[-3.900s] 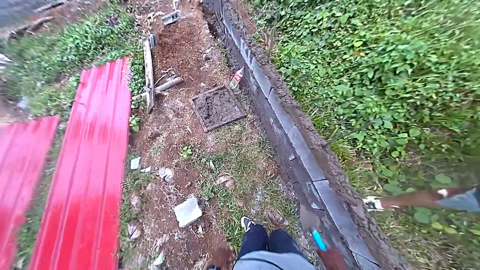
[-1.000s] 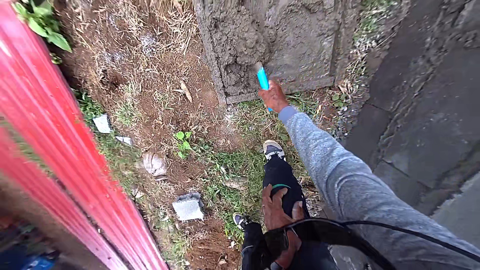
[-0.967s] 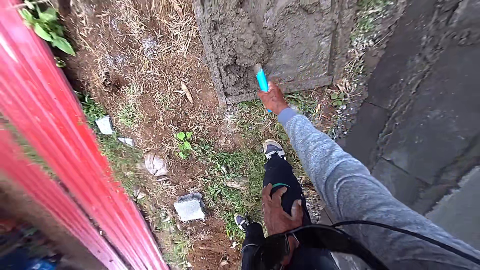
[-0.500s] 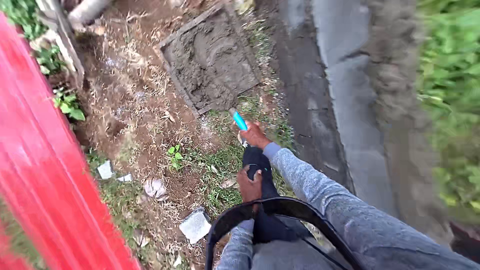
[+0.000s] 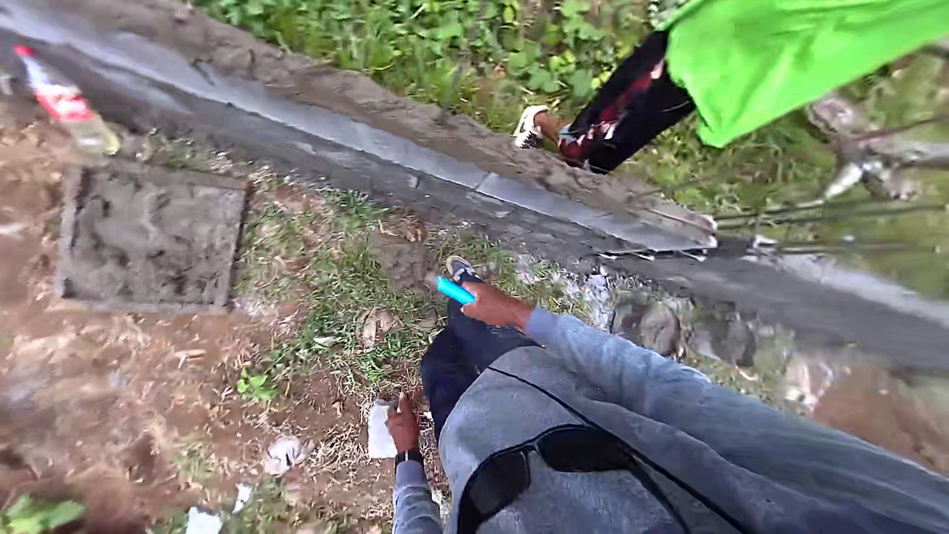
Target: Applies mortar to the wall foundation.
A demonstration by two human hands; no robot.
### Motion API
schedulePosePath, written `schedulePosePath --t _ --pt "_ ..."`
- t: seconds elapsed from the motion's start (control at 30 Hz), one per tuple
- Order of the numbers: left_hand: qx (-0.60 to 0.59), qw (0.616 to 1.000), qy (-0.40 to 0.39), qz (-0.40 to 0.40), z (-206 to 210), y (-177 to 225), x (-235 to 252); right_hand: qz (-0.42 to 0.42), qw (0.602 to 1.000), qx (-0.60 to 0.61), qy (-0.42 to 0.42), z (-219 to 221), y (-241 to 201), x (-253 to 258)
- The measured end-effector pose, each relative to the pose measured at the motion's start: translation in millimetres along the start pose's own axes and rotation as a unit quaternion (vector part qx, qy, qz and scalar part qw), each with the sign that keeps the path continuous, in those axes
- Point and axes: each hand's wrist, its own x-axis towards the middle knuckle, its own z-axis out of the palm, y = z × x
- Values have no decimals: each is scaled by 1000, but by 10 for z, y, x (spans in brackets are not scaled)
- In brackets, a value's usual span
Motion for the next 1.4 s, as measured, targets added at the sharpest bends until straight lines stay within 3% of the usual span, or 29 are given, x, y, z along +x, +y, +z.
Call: schedulePosePath --t 0.07,0.17,0.3,0.37,0.5,0.67,0.83,0.93,1.2,1.4 --pt "49 998 -27 -35 188 -290 -236 51 998 20 22 -222 648 -512" --pt "98 989 -77 -85 439 -339 -571 120 989 56 67 -551 1646 -1206" --pt "97 991 -67 -65 985 -475 -557 186 971 85 124 -1074 2805 -2080" --pt "115 990 -66 -39 1164 -214 -691 212 962 92 144 -1364 3323 -2513" --pt "138 990 -41 6 1488 768 -872 229 951 74 196 -2074 4167 -3034" --pt "151 985 -30 80 1884 1747 -924 240 948 14 210 -2912 4820 -3159" --pt "125 984 -45 118 2212 2288 -1015 229 944 -99 218 -3536 5168 -2876" --pt "122 982 -50 131 2336 2399 -1109 280 916 -187 217 -3725 5018 -2661" --pt "155 979 -93 97 2517 2187 -1279 318 895 -183 254 -3444 4461 -2558" --pt "163 977 -107 89 2620 2256 -1334 284 912 -185 231 -3335 3987 -2224"
